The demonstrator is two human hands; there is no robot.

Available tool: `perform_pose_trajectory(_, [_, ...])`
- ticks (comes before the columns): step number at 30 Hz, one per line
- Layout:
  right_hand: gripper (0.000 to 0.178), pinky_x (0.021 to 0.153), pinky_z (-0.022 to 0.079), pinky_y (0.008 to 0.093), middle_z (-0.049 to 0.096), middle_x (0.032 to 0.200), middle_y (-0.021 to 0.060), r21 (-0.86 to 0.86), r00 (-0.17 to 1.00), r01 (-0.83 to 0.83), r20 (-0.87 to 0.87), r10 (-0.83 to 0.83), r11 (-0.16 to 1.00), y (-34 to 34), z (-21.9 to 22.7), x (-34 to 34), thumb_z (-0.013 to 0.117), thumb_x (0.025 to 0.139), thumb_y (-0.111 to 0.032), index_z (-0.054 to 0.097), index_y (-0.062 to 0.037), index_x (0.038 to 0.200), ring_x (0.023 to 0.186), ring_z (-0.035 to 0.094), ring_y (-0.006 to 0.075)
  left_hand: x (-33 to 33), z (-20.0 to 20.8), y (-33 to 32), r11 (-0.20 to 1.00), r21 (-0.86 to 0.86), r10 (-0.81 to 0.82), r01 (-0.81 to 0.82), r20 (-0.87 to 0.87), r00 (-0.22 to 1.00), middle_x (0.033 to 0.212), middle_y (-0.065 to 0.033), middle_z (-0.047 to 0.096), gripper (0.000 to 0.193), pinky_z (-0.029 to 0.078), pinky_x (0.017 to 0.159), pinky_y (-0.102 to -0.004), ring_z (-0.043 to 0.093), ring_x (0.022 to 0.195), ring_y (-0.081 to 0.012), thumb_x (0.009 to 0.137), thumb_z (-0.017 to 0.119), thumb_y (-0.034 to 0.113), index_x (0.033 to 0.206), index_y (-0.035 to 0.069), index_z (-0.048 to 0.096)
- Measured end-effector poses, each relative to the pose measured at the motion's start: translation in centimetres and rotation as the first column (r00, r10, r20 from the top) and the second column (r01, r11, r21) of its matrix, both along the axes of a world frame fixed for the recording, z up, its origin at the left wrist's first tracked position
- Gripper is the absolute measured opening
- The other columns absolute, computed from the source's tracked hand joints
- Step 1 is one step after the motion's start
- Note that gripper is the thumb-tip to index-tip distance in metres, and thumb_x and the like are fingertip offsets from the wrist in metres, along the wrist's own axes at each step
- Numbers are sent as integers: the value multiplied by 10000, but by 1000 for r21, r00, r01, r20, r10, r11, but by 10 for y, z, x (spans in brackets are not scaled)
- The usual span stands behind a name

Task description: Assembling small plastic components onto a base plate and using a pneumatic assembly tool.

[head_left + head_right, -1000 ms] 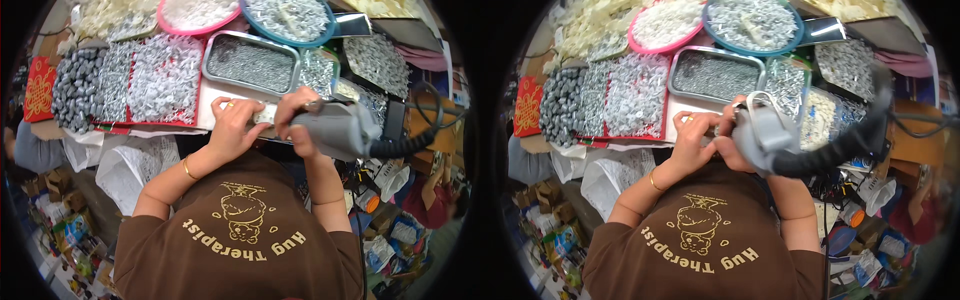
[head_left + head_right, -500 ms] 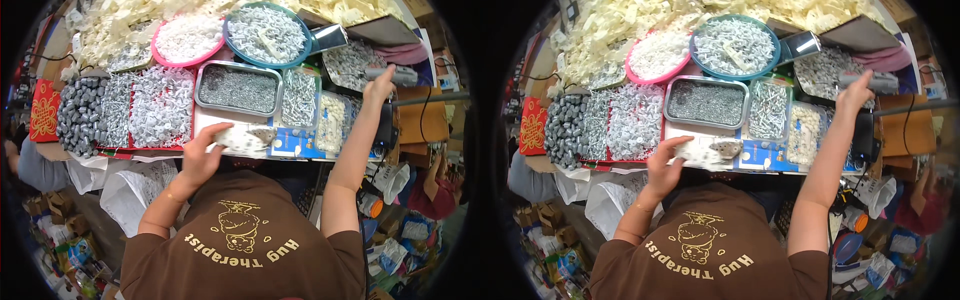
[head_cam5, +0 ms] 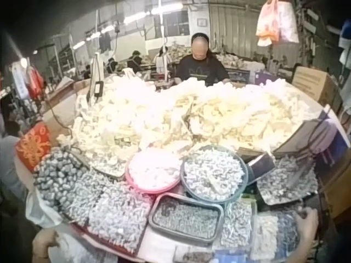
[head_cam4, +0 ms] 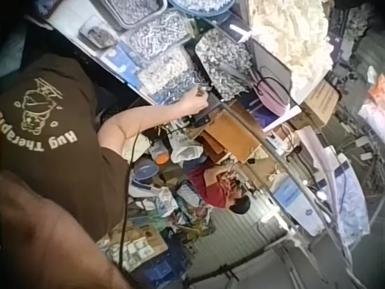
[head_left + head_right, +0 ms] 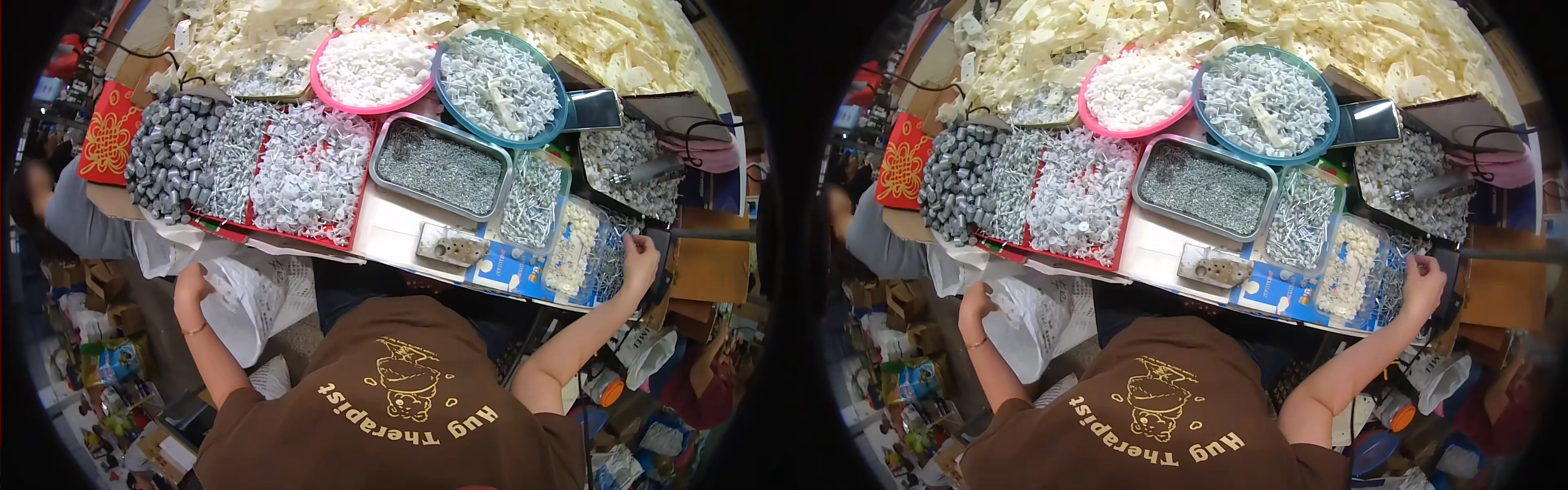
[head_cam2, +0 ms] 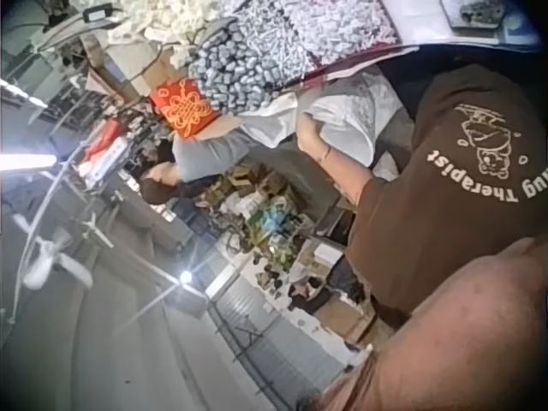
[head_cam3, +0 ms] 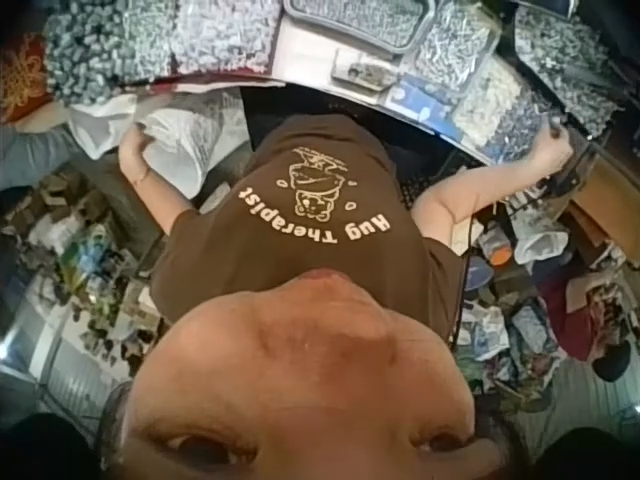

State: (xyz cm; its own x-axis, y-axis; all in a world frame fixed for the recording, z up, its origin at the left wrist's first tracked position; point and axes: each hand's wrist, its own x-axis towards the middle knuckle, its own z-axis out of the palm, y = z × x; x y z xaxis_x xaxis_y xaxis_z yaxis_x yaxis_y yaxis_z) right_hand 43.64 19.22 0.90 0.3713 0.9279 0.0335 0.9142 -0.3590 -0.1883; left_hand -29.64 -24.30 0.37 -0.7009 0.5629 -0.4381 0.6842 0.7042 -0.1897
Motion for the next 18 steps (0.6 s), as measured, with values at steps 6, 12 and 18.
perform_pose_trajectory(6, [288,837,504,444,650,1035,130,138,986,-165,62,158,977,-19,-44,-7,715,885,-291,710,-123,1119,959,650,336,126,78,173,653,751,-289,98,127,949,784,-143,702,132,504,643,-352,673,681,-266,894,705,105,907,-26,689])
perform_pose_trajectory(12, [200,783,514,423,729,928,114,284,985,-163,103,139,945,-18,-42,-9,732,872,-269,773,-117,995,887,672,328,243,59,331,27,881,-816,472,-253,520,962,-92,670,248,406,891,-426,631,983,-251,943,665,236,1171,149,705])
perform_pose_trajectory(18, [275,692,529,267,763,870,60,554,910,137,-397,117,821,-26,-16,-35,714,945,-253,765,-2,1046,744,678,108,312,7,432,23,722,-710,691,-475,520,1005,-89,682,424,226,1012,-538,590,1102,-283,987,505,531,1128,184,704])
